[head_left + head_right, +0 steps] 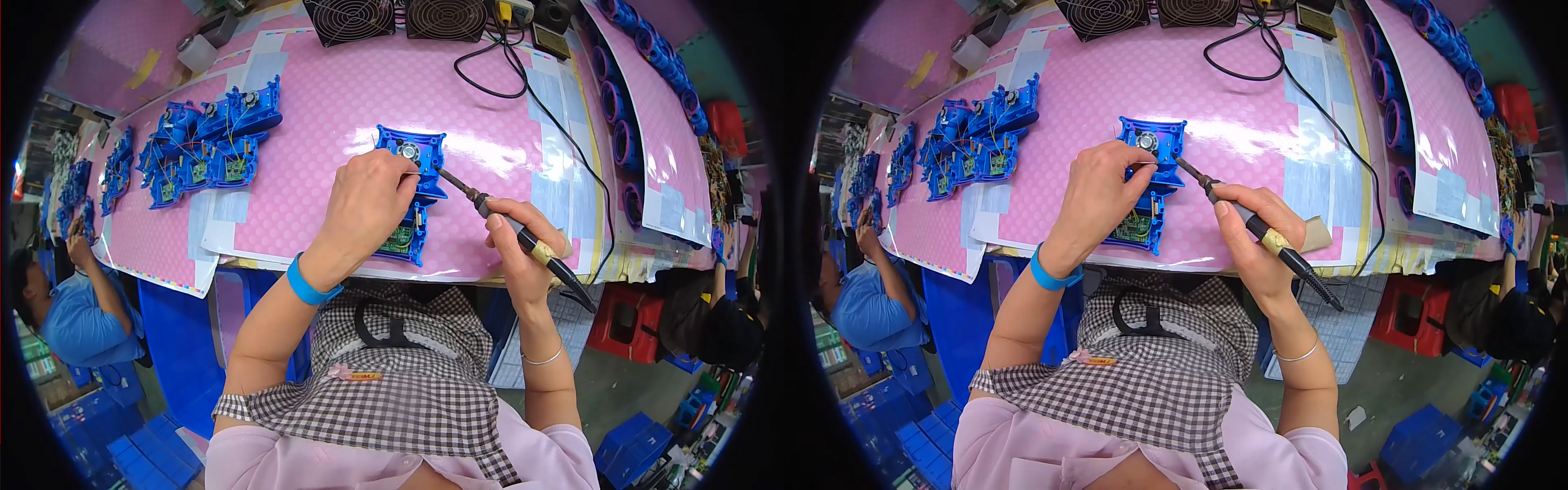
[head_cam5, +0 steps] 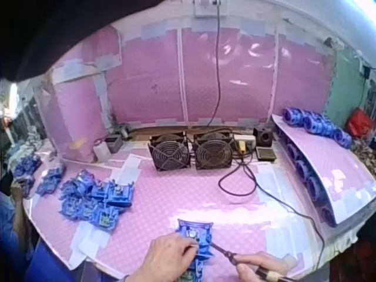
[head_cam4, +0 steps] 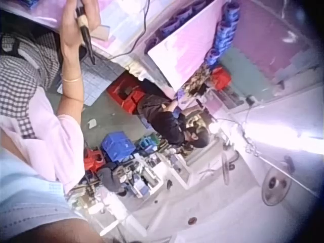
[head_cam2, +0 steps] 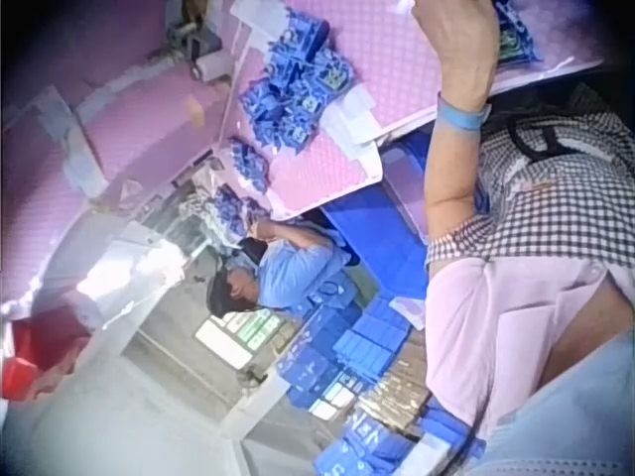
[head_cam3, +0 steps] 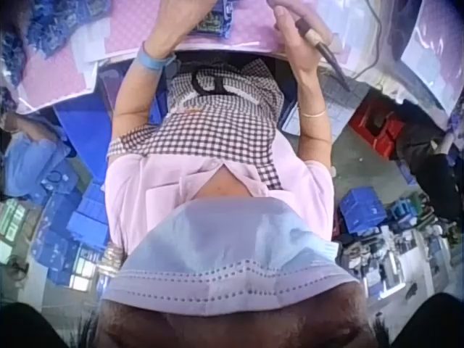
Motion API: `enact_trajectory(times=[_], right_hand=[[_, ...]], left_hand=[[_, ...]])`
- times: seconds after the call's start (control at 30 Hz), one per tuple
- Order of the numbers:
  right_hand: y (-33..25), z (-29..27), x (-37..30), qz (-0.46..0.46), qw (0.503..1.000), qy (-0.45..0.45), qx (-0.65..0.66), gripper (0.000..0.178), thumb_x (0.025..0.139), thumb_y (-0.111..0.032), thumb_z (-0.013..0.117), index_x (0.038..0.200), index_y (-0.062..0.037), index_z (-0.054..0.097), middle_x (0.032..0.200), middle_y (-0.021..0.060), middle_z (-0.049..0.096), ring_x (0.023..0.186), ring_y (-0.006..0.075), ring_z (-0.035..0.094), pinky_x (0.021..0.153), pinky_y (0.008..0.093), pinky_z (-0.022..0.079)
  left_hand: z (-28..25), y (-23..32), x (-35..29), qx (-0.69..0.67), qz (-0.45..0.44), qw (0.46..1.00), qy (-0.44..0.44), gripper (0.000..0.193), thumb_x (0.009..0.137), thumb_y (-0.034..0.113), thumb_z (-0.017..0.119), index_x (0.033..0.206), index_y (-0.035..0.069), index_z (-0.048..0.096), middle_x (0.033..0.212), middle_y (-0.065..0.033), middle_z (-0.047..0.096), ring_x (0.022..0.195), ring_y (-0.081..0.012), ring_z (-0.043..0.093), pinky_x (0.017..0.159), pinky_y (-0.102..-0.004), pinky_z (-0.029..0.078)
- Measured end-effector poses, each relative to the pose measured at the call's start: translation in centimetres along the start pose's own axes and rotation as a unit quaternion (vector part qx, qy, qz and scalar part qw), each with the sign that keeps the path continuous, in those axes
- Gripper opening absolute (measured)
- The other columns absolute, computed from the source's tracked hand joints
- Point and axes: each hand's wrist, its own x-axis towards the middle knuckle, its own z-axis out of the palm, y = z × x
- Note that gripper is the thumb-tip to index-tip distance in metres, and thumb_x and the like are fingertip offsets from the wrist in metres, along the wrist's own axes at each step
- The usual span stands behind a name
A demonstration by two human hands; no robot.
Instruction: Soldering components onto circuit boards on an assembly line.
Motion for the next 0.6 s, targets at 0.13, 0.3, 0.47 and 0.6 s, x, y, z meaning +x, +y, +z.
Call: enact_trajectory(times=[0.13, 0.3, 0.47, 0.6], right_hand=[[0.45, 0.18, -0.11, 0.013, 1.000, -0.012, 0.014, 0.017, 0.085, -0.001, 0.065, 0.100, 0.0037, 0.068, 0.083, 0.0076, 0.067, 0.062, 0.0091, 0.061, 0.055, 0.0201, 0.047], [0.61, 0.50, -0.10, 0.015, 1.000, -0.016, 0.015, 0.016, 0.085, -0.001, 0.065, 0.100, 0.0031, 0.069, 0.084, 0.0073, 0.066, 0.062, 0.0089, 0.060, 0.055, 0.0200, 0.047], [0.26, 0.15, -0.38, 0.014, 1.000, -0.025, 0.005, 0.016, 0.085, 0.000, 0.065, 0.100, 0.0033, 0.068, 0.083, 0.0073, 0.066, 0.062, 0.0088, 0.060, 0.055, 0.0201, 0.046], [-0.25, -0.16, -0.38, 0.030, 0.999, -0.008, 0.025, 0.016, 0.085, -0.001, 0.064, 0.100, 0.0044, 0.068, 0.080, 0.0082, 0.066, 0.062, 0.0095, 0.060, 0.056, 0.0208, 0.046]], left_hand=[[0.04, 0.23, 0.00, -0.004, -0.008, 1.000, 0.000, 0.013, 0.079, 0.011, 0.064, 0.085, 0.003, 0.072, 0.080, -0.0158, 0.067, 0.074, -0.0328, 0.065, 0.068, -0.0426, 0.051], [0.06, 0.32, 0.01, -0.012, -0.017, 1.000, 0.000, 0.013, 0.080, 0.011, 0.061, 0.082, 0.002, 0.070, 0.078, -0.0168, 0.065, 0.075, -0.0347, 0.063, 0.069, -0.0460, 0.051], [0.10, 0.31, 0.03, -0.009, -0.016, 1.000, 0.004, 0.013, 0.079, 0.011, 0.061, 0.080, 0.001, 0.070, 0.077, -0.0173, 0.065, 0.074, -0.0351, 0.063, 0.068, -0.0462, 0.051], [0.08, 0.30, 0.04, -0.010, -0.013, 1.000, 0.009, 0.013, 0.079, 0.010, 0.061, 0.080, 0.001, 0.070, 0.077, -0.0178, 0.065, 0.073, -0.0352, 0.063, 0.068, -0.0460, 0.051]])
